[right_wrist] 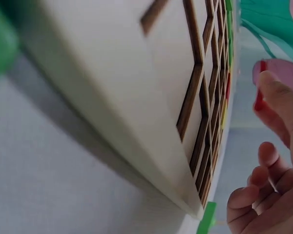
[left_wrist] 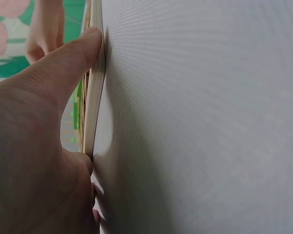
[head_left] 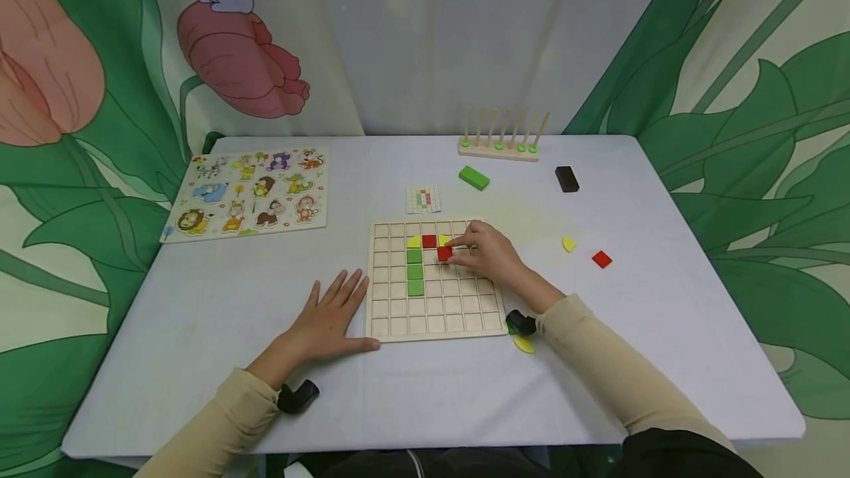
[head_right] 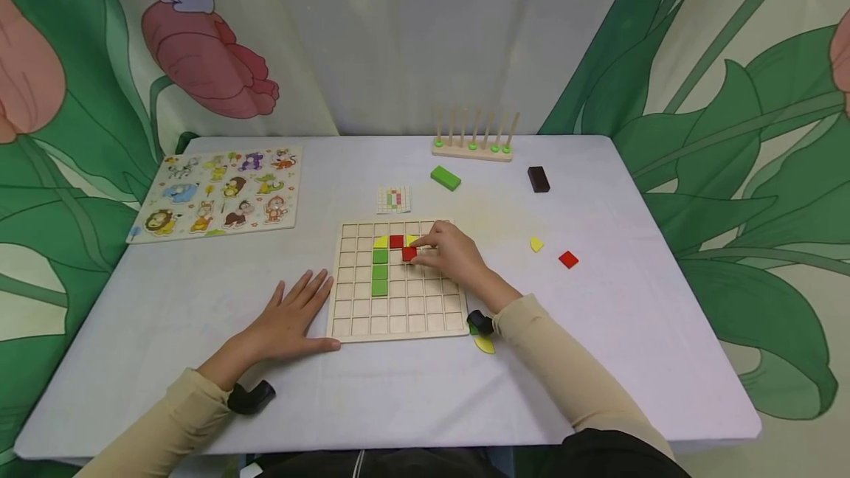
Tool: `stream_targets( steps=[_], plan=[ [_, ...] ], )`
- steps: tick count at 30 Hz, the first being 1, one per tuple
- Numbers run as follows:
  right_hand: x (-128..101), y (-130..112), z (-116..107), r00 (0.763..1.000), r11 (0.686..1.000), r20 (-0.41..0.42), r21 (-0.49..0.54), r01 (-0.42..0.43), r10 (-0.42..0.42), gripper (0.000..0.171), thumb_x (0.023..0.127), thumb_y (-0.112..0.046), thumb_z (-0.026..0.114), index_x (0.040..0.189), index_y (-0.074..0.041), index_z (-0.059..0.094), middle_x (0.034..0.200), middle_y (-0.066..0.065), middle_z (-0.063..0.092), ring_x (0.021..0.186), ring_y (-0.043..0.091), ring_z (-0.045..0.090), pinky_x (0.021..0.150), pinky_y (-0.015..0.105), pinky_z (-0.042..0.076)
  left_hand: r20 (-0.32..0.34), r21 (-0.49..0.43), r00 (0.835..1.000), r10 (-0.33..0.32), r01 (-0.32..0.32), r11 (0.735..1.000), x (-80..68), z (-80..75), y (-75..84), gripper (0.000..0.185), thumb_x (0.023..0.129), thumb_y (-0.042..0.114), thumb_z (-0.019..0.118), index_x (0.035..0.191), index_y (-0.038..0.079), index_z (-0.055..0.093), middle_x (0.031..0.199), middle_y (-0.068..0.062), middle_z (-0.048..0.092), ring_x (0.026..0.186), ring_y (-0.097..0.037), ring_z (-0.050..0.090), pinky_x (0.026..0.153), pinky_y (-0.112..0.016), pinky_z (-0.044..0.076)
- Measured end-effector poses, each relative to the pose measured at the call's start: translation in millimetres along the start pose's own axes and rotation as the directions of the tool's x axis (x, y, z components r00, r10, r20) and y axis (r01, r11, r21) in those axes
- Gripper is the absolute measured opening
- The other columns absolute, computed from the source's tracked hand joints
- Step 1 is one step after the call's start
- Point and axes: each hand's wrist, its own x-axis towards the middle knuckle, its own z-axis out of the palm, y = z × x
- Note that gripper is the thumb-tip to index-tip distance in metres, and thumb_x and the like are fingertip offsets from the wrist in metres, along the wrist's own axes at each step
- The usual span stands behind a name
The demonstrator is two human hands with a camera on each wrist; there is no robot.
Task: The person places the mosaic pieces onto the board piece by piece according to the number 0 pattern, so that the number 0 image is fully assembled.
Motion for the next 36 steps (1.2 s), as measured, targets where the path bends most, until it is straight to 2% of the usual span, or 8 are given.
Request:
stream_targets(
  steps=[6, 16, 27, 36],
  plan=[
    [3.5, 5.7, 0.5, 0.999, 0.998, 0.029, -0.033, -0.045, 0.046, 0.035, 0.078, -0.033, 0.076, 0.108, -0.016, 0.073, 0.08, 0.002, 0.049, 0.067, 0.015, 0.039, 0.058, 0.025, 0.032, -0.002, -0.003, 1.0, 0.006, -0.006, 1.0, 0.5, 0.2, -0.2, 0.108, 0.074, 0.074, 0.056, 0.152, 0.013, 0.014, 0.161, -0.007, 0.008, 0.148, -0.033, 0.003, 0.111, -0.067, 0.005],
    [7.9, 8.2, 4.1, 0.997, 0.995, 0.061, -0.09, -0.046, 0.052, 0.036, 0.078, -0.037, 0.075, 0.108, -0.017, 0.073, 0.079, 0.001, 0.047, 0.069, 0.015, 0.039, 0.059, 0.025, 0.03, 0.0, 0.002, 1.0, 0.0, 0.0, 1.0, 1.4, 0.1, -0.7, 0.108, 0.074, 0.074, 0.056, 0.153, 0.013, 0.013, 0.161, -0.007, 0.008, 0.148, -0.033, 0.003, 0.111, -0.067, 0.005],
    [9.4, 6.8, 5.5, 0.996, 0.994, 0.069, -0.099, -0.044, 0.051, 0.035, 0.078, -0.037, 0.075, 0.107, -0.018, 0.073, 0.08, 0.001, 0.048, 0.07, 0.015, 0.041, 0.058, 0.024, 0.032, -0.003, 0.0, 1.0, -0.001, 0.001, 1.0, 0.1, -0.1, -0.4, 0.108, 0.074, 0.073, 0.056, 0.153, 0.013, 0.014, 0.161, -0.008, 0.009, 0.148, -0.033, 0.004, 0.111, -0.067, 0.005],
    [8.4, 6.8, 3.4, 0.998, 0.992, 0.042, -0.116, -0.049, 0.054, 0.032, 0.078, -0.035, 0.076, 0.105, -0.018, 0.074, 0.084, 0.0, 0.053, 0.07, 0.015, 0.043, 0.058, 0.025, 0.035, -0.017, -0.002, 1.0, 0.003, -0.003, 1.0, -0.3, 0.7, -0.6, 0.108, 0.074, 0.074, 0.056, 0.152, 0.013, 0.014, 0.161, -0.007, 0.009, 0.148, -0.033, 0.005, 0.111, -0.067, 0.006]
  ],
)
